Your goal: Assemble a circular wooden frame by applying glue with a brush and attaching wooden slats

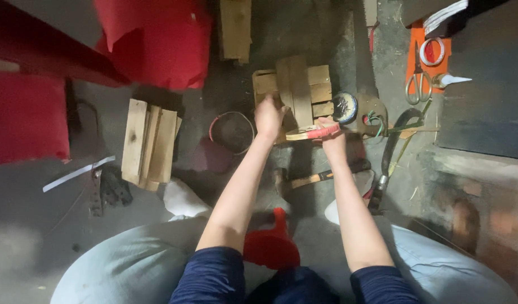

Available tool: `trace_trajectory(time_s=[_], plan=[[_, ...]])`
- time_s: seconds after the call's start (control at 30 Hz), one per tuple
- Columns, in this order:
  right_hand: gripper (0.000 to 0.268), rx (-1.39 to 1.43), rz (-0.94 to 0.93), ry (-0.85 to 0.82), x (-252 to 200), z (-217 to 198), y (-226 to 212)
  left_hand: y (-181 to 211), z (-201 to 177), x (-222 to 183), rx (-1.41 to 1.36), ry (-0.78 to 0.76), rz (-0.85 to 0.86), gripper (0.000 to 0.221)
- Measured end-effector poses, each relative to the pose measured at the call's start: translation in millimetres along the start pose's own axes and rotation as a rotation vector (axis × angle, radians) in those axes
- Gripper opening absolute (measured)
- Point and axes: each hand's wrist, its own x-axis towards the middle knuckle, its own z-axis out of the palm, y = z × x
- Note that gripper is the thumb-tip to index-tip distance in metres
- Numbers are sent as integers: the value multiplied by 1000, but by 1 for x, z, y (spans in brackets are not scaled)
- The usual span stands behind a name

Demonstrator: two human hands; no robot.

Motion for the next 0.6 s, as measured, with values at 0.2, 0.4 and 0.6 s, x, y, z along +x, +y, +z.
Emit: trace_trajectory(time_s=[0.2,0.4,0.6], plan=[[19,-42,-37,1,-3,1,-2,-2,0,-3,-12,-59,0,52],[20,116,131,-82,11,-6,26,-14,9,6,-32,-91,-46,58],[29,233,208,-142,9,-11,26,-23,3,-1,-59,-40,27,55]])
